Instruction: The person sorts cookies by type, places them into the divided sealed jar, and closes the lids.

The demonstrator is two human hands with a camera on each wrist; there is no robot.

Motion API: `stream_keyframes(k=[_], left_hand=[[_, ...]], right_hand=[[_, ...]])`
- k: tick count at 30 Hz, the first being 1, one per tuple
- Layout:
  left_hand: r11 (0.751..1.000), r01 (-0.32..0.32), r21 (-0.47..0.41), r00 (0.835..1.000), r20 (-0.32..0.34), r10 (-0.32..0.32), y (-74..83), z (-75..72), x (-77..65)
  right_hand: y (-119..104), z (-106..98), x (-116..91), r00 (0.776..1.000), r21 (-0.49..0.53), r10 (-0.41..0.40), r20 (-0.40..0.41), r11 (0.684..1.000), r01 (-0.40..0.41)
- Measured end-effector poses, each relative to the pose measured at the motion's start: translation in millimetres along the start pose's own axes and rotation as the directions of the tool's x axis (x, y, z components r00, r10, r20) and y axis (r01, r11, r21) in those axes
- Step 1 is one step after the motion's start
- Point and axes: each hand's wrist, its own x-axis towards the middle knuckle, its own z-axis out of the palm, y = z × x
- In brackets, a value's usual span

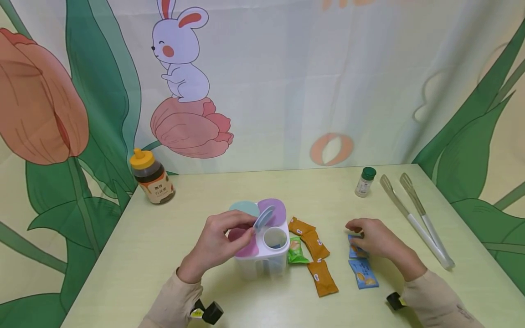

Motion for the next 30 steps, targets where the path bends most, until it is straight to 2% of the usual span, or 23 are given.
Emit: stream_keyframes(k=[8, 20, 30], left_hand=[[1.000, 0.005, -0.005, 1.000, -0.002, -0.005, -0.1, 0.4, 0.3], [1.000, 0.002, -0.003, 1.000, -0.003, -0.002, -0.4, 0.3, 0.4], [1.000, -0.001, -0.009, 1.000, -0.003, 0.001, 0.0, 0.4, 0.6]], right_hand=[[4, 1, -2, 0.998, 0.002, 0.024, 0.051, 1.000, -0.024], [10, 0, -2, 0.997, -0.085, -0.032, 0.068, 0.996, 0.038], [11, 0, -2, 0.998, -0.081, -0.024, 0.062, 0.996, 0.029]])
